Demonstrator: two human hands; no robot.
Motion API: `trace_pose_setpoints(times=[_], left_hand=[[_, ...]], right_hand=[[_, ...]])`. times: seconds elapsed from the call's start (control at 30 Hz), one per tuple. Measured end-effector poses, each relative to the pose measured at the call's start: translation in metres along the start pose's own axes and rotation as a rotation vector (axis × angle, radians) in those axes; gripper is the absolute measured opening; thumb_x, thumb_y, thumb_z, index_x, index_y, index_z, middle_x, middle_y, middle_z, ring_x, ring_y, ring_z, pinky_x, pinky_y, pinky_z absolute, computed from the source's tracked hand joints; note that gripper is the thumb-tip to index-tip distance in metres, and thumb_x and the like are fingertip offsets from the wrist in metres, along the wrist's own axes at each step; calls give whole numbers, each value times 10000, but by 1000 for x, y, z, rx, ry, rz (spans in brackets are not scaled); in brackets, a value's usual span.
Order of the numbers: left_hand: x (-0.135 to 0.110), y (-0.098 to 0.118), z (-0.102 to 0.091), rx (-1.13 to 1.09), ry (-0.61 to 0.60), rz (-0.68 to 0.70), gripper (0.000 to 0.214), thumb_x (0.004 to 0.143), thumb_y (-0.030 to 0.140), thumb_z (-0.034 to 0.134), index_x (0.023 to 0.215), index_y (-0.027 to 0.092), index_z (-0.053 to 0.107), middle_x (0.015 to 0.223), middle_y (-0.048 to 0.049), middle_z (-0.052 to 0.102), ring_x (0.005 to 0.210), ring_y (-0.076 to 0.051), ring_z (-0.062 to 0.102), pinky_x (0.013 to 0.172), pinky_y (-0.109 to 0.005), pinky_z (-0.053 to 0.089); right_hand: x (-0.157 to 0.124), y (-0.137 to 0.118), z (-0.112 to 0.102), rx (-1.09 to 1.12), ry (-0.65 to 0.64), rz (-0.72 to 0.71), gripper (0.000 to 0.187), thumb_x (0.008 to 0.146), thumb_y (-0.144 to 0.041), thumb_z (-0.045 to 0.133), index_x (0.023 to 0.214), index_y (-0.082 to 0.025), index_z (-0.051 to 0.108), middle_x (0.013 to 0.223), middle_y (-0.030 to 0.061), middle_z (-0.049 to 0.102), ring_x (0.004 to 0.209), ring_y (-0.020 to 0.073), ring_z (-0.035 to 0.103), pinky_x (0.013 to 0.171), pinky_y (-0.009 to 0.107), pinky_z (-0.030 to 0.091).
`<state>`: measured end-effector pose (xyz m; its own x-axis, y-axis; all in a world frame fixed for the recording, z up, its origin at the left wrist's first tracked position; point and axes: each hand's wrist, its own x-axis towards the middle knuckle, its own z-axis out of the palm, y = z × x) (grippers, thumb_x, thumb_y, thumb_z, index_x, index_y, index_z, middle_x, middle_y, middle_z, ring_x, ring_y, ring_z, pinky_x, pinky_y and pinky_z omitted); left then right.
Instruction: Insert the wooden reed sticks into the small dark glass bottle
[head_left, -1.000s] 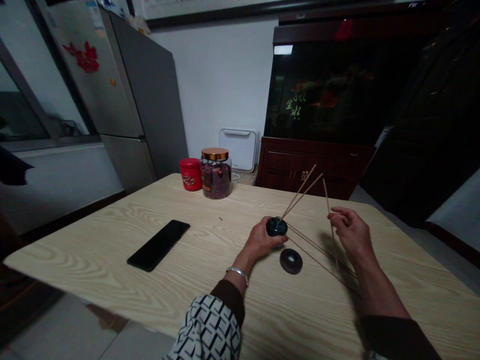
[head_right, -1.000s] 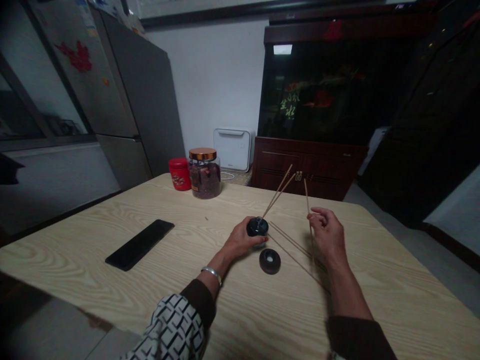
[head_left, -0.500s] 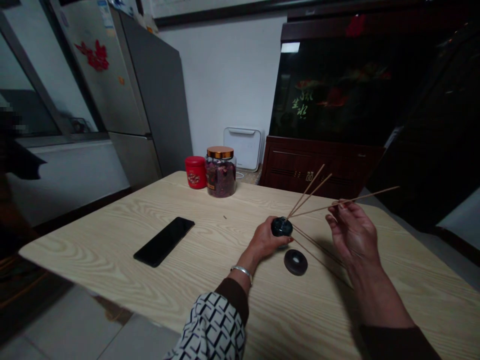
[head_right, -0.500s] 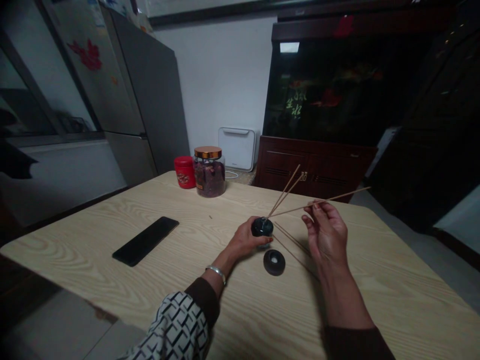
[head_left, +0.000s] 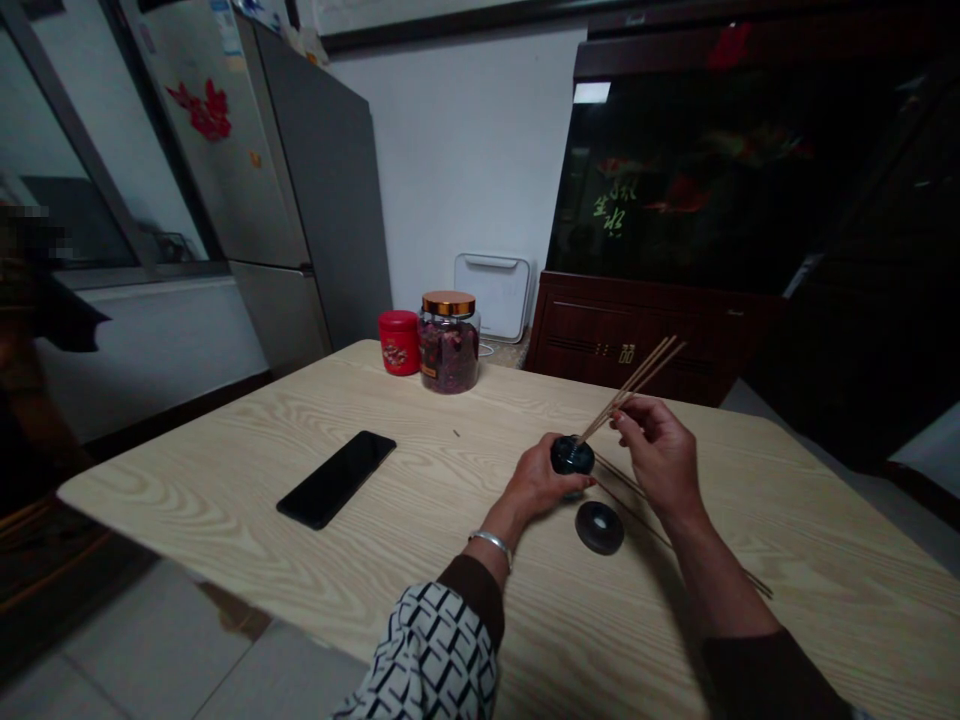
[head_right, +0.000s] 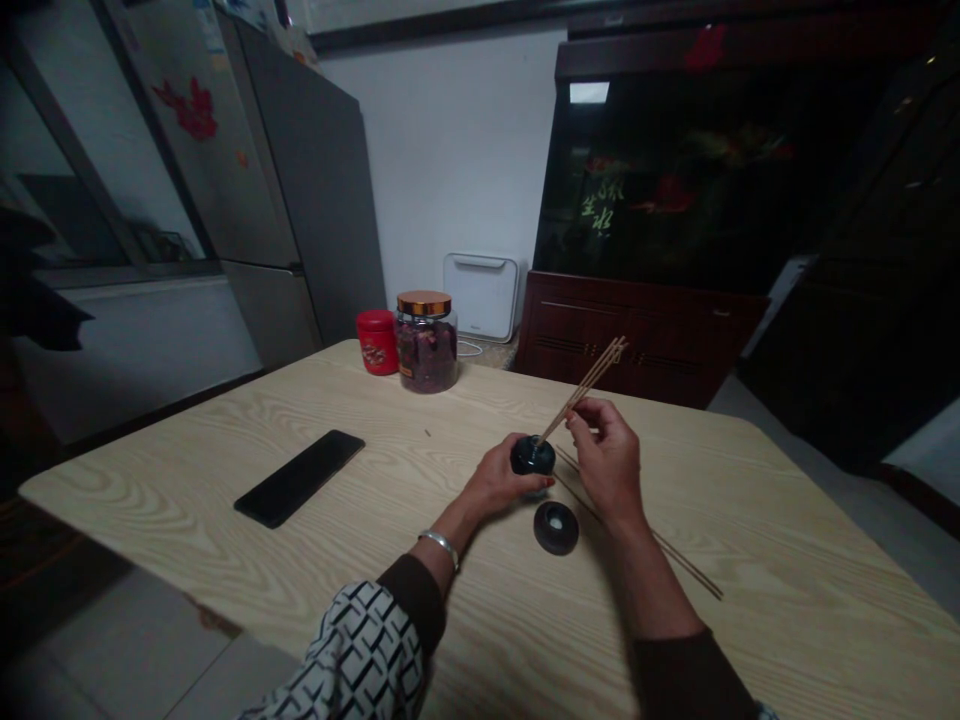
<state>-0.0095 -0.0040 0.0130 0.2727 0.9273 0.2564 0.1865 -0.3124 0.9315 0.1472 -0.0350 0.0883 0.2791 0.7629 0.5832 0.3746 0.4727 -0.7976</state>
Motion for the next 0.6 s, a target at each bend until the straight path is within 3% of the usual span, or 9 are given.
trace_pose_setpoints(times=[0.1, 0.23, 0.37, 0.47, 0.6], left_hand=[[1, -2, 0, 8, -2, 2, 658, 624, 379, 881, 1195, 190, 614, 1035, -70, 709, 954, -227, 655, 887, -347, 518], [2, -5, 1, -16, -9, 5, 648, 626, 365, 882, 1186, 181, 614, 1035, -76, 709, 953, -225, 657, 874, -340, 523], [1, -3, 1, -15, -13, 13, 610, 643, 348, 870, 1174, 180, 620, 1038, -72, 708, 948, -224, 656, 867, -343, 522], [1, -3, 0, -26, -15, 32, 595, 654, 339, 863, 1173, 176, 621, 1038, -71, 707, 949, -220, 655, 870, -342, 521], [2, -6, 1, -31, -9, 32, 604, 644, 344, 869, 1168, 169, 624, 1023, -75, 703, 935, -221, 656, 864, -352, 527]], right_hand=[[2, 13, -11, -94, -109, 70, 304, 853, -481, 625, 925, -189, 672, 885, 68, 710, 769, 192, 646, 611, 286, 472], [1, 44, -60, -432, -111, 96, 246, 869, -420, 573, 928, -203, 673, 887, 68, 719, 773, 205, 660, 702, 318, 477], [-13, 75, -99, -883, -411, 234, 124, 817, -312, 601, 843, -230, 691, 885, 53, 723, 820, 206, 648, 736, 304, 436], [-20, 87, -100, -991, -532, 308, 122, 803, -292, 610, 868, -228, 690, 928, 51, 722, 837, 193, 640, 711, 279, 411], [-15, 89, -93, -949, -603, 360, 122, 813, -225, 562, 831, -205, 681, 884, 44, 721, 802, 169, 626, 690, 264, 398]])
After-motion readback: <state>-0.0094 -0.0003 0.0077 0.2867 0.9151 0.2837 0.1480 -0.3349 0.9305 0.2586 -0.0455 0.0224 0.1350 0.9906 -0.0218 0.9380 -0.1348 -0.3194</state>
